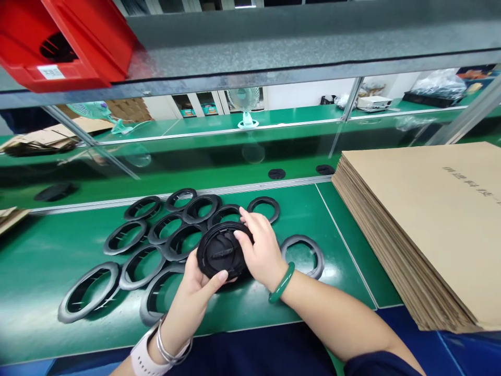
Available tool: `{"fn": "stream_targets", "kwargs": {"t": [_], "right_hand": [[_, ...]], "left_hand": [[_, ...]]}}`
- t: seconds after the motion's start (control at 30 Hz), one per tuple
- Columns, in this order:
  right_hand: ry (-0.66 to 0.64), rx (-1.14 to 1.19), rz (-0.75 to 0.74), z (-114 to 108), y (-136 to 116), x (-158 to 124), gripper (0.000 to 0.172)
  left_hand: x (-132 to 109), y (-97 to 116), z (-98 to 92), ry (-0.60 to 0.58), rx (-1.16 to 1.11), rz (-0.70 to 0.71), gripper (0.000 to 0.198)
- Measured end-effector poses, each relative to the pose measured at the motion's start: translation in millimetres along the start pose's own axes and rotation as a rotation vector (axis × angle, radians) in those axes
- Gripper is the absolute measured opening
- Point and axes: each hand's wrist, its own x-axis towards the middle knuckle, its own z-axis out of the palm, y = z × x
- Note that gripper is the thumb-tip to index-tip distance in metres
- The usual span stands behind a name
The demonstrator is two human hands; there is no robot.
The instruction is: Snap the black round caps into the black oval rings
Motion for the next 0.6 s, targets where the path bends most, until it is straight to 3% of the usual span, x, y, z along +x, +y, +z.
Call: {"fn": "stream_targets", "kwargs": {"t": [0.13, 0.3, 0.6], "right_hand": [[-0.048, 0.258, 0.260, 8, 18, 1, 0.025], [-0.036, 0.414, 0.430, 9, 21, 1, 0.029], [-0.029, 0.487, 0.503, 9, 19, 3, 0.030]], "left_hand": [[-1, -4, 0.2, -0.009, 0.047, 0.015, 0.075], [1, -13, -3.8, -0.031, 0.128, 0.066, 0.071], [0, -16, -7.6, -0.032, 0.173, 0.068, 0.070]]}}
